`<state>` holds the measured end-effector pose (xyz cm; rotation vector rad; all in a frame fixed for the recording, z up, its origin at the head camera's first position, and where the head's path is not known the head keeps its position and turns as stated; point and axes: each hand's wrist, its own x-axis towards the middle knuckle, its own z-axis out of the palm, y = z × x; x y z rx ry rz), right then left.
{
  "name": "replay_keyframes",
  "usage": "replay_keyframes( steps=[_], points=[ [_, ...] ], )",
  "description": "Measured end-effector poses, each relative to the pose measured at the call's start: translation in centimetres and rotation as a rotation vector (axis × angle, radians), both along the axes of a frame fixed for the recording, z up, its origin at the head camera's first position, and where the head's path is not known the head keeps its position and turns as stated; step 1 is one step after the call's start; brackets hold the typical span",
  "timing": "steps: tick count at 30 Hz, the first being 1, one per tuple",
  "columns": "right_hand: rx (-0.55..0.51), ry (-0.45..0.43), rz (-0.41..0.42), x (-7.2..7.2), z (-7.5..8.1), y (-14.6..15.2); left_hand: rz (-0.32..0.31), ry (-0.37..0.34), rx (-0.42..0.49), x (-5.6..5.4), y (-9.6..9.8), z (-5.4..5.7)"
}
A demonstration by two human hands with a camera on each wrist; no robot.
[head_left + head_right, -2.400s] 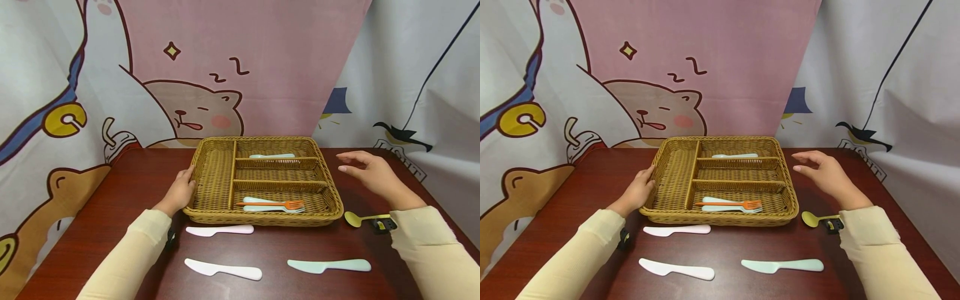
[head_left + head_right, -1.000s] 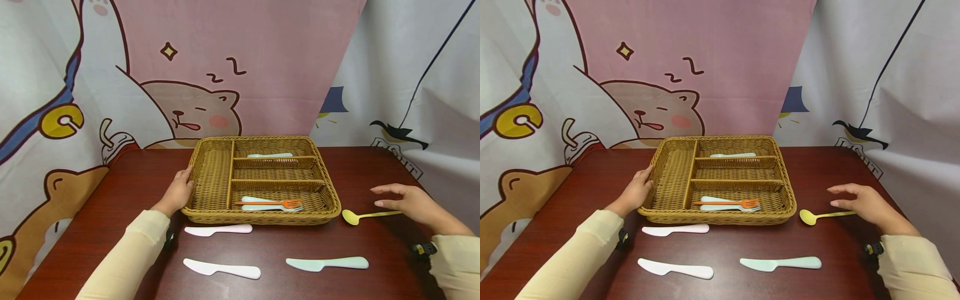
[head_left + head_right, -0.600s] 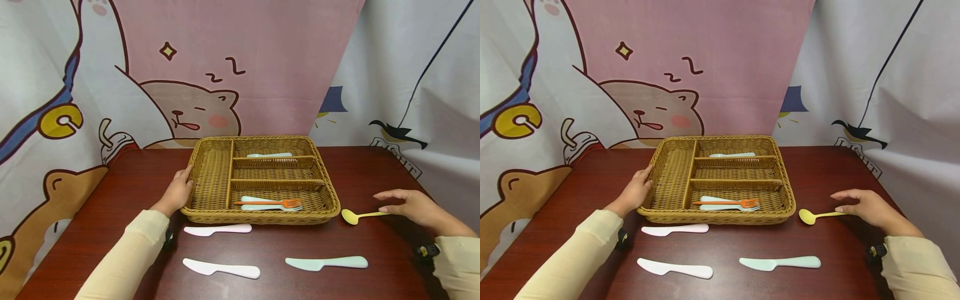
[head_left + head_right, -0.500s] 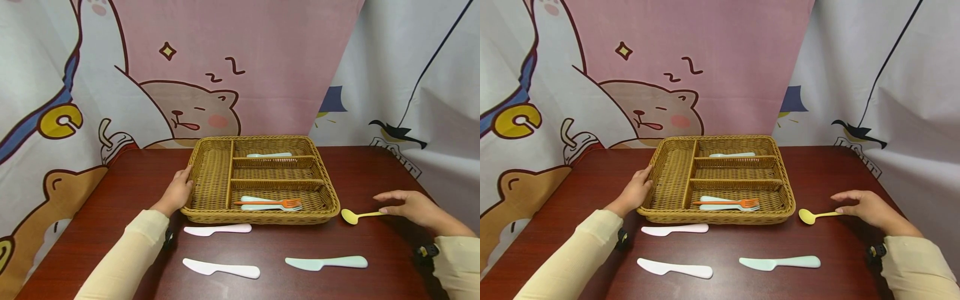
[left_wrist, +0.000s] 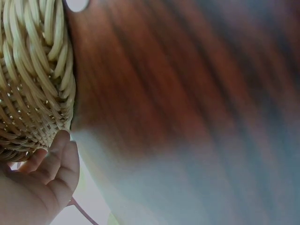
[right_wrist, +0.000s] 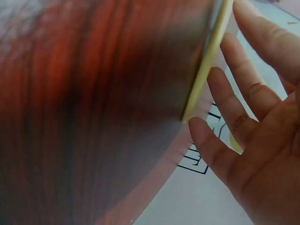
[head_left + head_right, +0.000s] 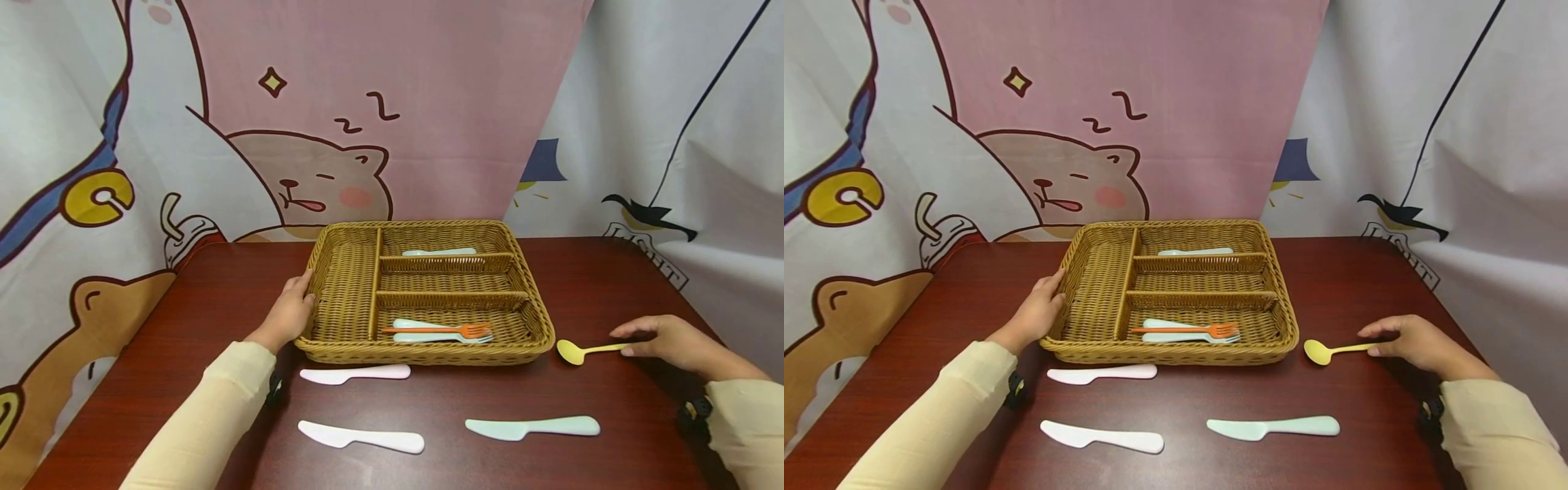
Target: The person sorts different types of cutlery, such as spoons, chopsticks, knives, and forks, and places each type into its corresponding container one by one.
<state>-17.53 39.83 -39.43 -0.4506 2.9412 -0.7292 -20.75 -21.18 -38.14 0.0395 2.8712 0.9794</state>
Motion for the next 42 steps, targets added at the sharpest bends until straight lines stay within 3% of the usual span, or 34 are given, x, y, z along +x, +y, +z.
replay_keyframes(
  steps=[10, 21, 33, 42],
  points=[
    [0.026, -0.016, 0.006, -0.1, -0.2, -0.3, 0.002, -0.003, 0.001, 0.0, -0.1, 0.0],
    [0.001, 0.068, 0.06, 0.0, -0.7, -0.7, 0.006, -0.007, 0.004, -0.1, 0.0, 0.0],
    [0.092, 0.04, 0.038, -0.2, -0.4, -1.0, 0.011, 0.0, 0.012, 0.0, 0.0, 0.1],
    [0.068, 0.115, 0.062, -0.1, -0.9, -0.9, 0.013, 0.0, 0.003, 0.0, 0.1, 0.1]
  ],
)
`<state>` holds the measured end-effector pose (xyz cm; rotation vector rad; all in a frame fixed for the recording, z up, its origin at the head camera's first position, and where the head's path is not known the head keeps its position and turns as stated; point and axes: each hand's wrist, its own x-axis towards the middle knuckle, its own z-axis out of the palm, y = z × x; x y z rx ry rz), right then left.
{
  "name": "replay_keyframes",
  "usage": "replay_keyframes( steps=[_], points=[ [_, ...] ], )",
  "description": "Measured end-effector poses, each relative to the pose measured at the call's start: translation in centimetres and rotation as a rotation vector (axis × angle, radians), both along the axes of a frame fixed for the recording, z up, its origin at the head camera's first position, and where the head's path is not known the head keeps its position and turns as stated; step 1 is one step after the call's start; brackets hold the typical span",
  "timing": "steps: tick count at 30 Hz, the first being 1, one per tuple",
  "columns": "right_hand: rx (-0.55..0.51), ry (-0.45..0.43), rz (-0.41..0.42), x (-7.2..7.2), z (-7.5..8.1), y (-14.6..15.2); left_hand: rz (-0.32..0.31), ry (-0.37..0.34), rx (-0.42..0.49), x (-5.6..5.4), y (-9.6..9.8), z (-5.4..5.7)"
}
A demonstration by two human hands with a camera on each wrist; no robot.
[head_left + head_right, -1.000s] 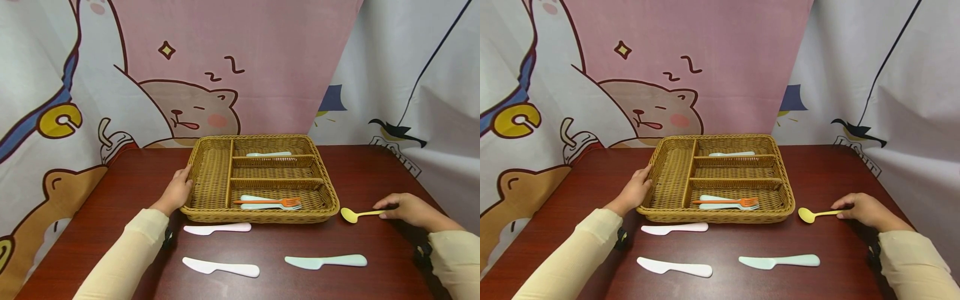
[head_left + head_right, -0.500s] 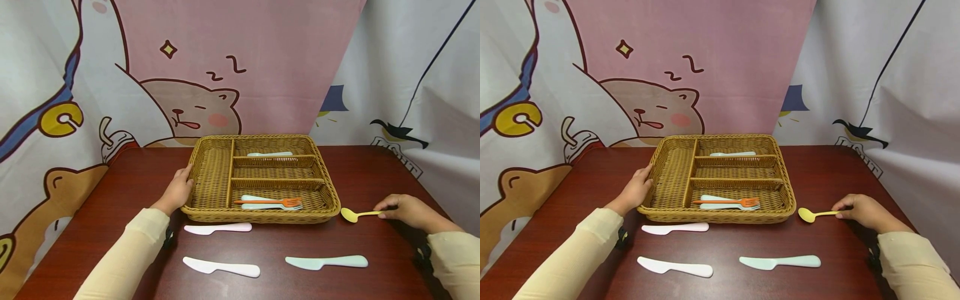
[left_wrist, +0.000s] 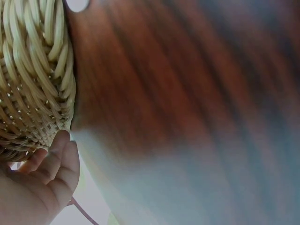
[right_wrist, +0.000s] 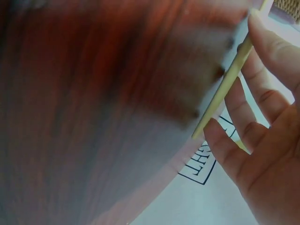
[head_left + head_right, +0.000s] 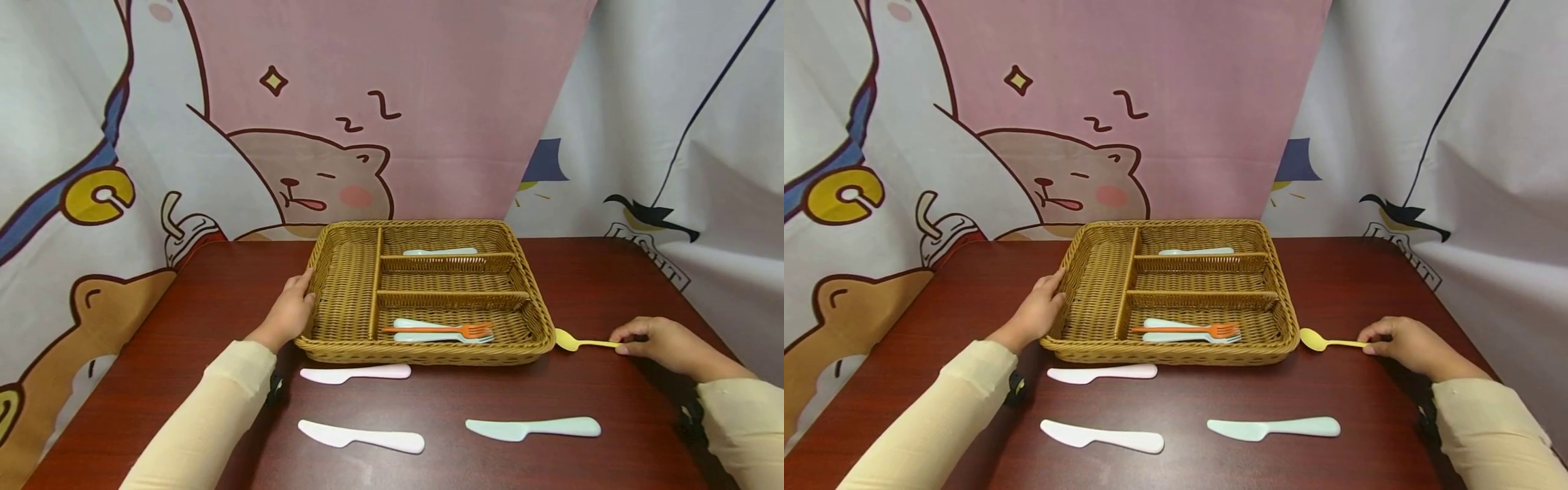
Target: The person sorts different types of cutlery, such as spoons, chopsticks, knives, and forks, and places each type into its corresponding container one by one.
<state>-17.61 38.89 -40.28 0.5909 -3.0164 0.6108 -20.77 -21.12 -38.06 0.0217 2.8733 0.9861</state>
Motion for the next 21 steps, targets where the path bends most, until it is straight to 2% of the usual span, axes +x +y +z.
replay_keyframes(
  steps=[10, 15, 21],
  points=[
    [-0.001, 0.074, -0.071, -0.5, 0.8, 0.1, -0.002, 0.011, -0.016, 0.0, 0.0, 0.0],
    [-0.028, 0.183, -0.077, -0.7, 1.5, -0.4, 0.001, 0.003, -0.011, 0.1, -0.1, 0.0],
    [-0.054, 0.257, -0.114, -0.9, 2.4, -1.1, -0.006, 0.008, -0.013, 0.2, 0.0, 0.1]
  ],
)
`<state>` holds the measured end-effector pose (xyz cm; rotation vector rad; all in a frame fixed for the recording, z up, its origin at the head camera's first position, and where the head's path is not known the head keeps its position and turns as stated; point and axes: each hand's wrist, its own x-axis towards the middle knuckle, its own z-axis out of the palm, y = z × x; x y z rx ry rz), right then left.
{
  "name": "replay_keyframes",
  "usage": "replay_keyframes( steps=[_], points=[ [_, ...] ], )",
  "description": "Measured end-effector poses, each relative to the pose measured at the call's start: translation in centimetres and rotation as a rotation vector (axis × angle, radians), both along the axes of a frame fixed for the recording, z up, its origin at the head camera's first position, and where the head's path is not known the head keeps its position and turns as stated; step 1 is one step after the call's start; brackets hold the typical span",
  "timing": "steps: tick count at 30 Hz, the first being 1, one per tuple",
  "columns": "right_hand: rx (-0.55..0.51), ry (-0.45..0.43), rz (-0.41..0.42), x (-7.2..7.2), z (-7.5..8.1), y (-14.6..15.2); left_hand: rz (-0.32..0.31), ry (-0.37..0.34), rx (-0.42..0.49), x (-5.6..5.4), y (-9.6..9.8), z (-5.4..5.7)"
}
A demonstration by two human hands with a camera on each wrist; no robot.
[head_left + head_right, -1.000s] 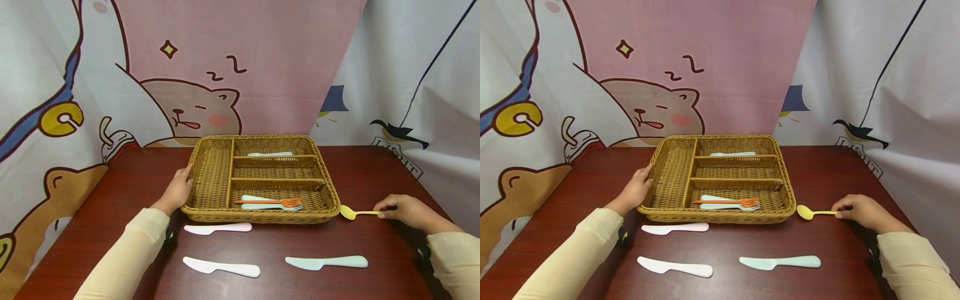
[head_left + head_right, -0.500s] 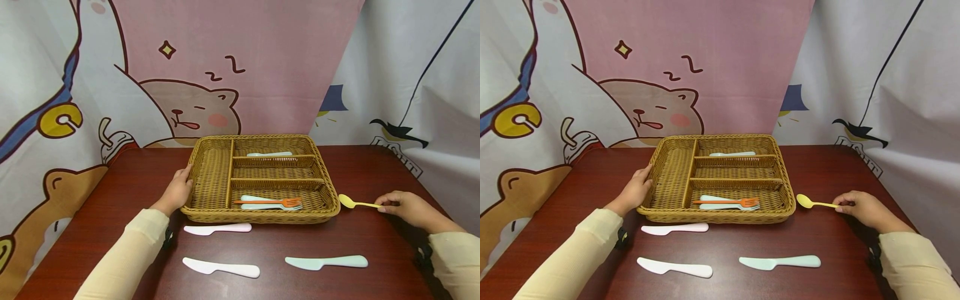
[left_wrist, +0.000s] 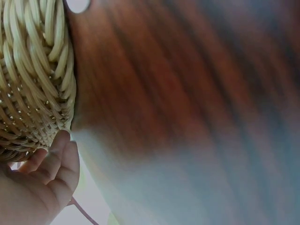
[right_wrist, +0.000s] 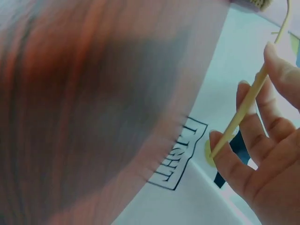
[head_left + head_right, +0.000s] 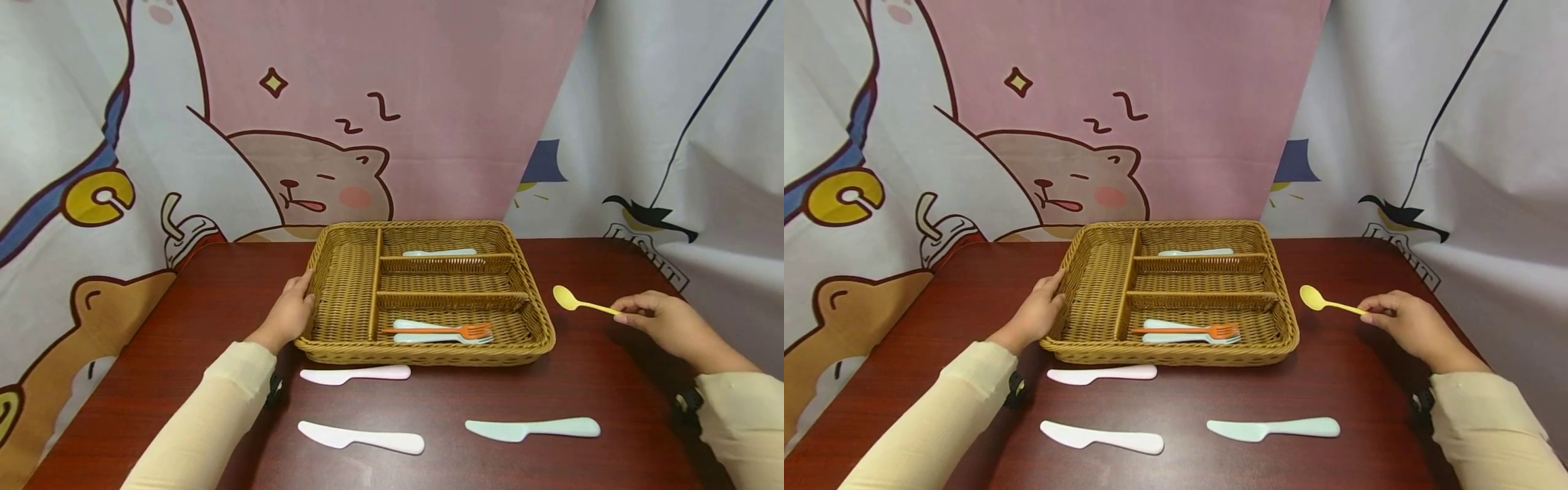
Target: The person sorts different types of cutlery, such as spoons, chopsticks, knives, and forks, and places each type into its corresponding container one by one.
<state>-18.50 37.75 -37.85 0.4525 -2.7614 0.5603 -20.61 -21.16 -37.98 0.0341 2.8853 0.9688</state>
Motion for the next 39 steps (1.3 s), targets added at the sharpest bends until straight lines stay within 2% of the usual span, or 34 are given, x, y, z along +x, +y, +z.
replay_keyframes(
  steps=[5, 8, 19, 28, 39],
  points=[
    [-0.007, 0.072, 0.004, -0.2, 0.6, -0.9, -0.006, -0.002, 0.004, 0.1, 0.1, 0.1],
    [-0.027, 0.076, -0.005, -0.4, 0.8, -1.7, -0.005, -0.003, 0.009, 0.1, 0.1, 0.1],
    [-0.089, -0.01, -0.062, -1.5, 1.8, -5.2, -0.001, 0.001, 0.014, 0.1, 0.1, -0.1],
    [-0.124, -0.013, -0.023, -2.7, 3.0, -7.9, -0.003, 0.005, 0.022, 0.2, 0.0, -0.2],
    [-0.096, -0.101, -0.008, -4.5, 4.7, -10.1, -0.001, -0.002, 0.019, 0.0, 0.0, -0.1]
  ],
)
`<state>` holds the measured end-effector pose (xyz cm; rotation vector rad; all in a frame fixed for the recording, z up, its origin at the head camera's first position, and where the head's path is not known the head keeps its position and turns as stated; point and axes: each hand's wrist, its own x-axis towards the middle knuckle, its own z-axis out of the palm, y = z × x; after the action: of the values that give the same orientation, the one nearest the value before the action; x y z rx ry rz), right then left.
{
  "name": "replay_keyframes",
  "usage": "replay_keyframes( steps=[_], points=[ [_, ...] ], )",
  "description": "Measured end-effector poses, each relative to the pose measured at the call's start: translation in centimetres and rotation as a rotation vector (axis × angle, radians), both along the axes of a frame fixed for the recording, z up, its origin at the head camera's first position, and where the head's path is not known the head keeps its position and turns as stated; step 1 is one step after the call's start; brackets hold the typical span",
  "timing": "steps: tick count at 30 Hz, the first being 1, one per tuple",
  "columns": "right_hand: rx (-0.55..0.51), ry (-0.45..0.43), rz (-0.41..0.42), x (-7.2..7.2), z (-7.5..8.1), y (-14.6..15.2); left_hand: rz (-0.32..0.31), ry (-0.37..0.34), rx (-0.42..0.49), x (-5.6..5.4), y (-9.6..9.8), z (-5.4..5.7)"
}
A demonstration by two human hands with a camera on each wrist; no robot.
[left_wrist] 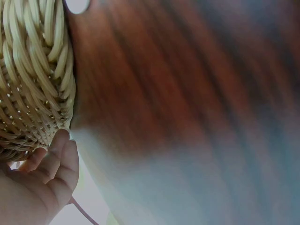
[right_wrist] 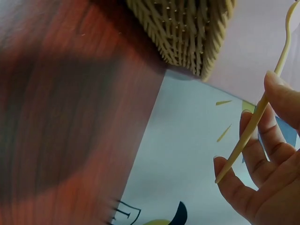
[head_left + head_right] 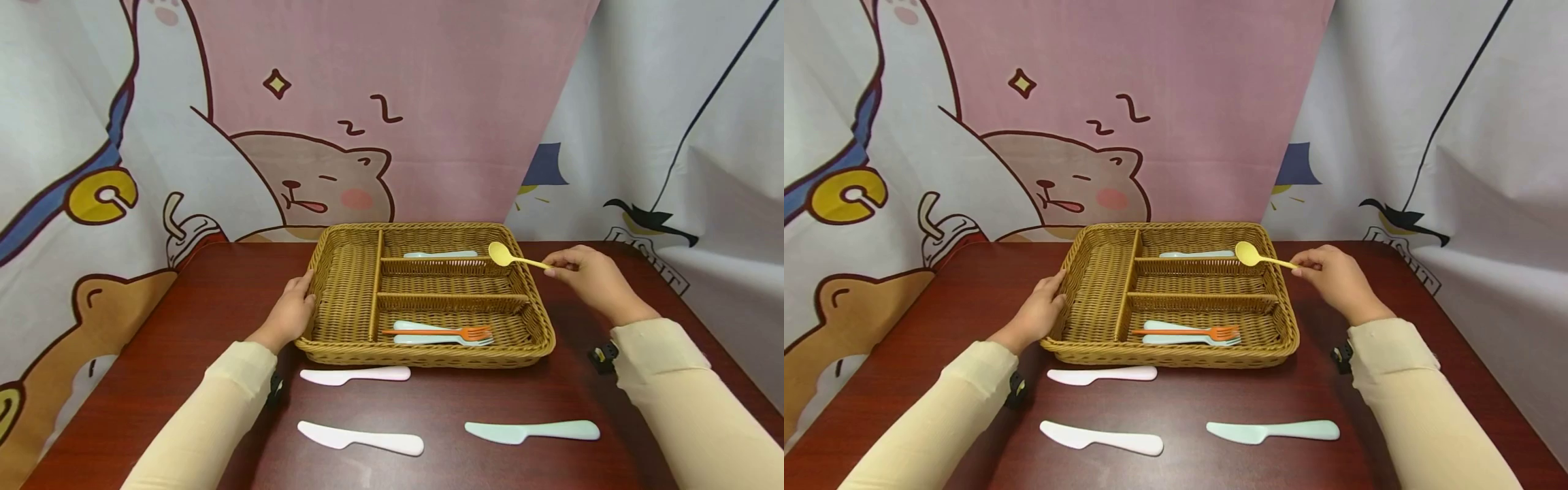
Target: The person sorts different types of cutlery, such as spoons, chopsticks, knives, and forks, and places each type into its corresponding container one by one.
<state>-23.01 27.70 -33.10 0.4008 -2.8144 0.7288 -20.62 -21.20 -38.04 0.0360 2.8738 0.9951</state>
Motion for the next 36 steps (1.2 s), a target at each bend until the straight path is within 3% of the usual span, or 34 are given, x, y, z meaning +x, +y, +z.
replay_keyframes(
  steps=[8, 25, 36],
  points=[
    [0.028, -0.081, 0.012, -1.5, 1.0, -1.7, 0.001, -0.004, 0.008, -0.1, 0.0, -0.3],
    [0.071, -0.145, 0.067, -4.3, 2.6, -5.0, 0.0, -0.006, 0.01, 0.0, 0.1, -0.1],
    [0.068, -0.166, 0.085, -5.3, 3.0, -7.1, 0.004, 0.003, 0.006, -0.1, 0.0, -0.3]
  ],
)
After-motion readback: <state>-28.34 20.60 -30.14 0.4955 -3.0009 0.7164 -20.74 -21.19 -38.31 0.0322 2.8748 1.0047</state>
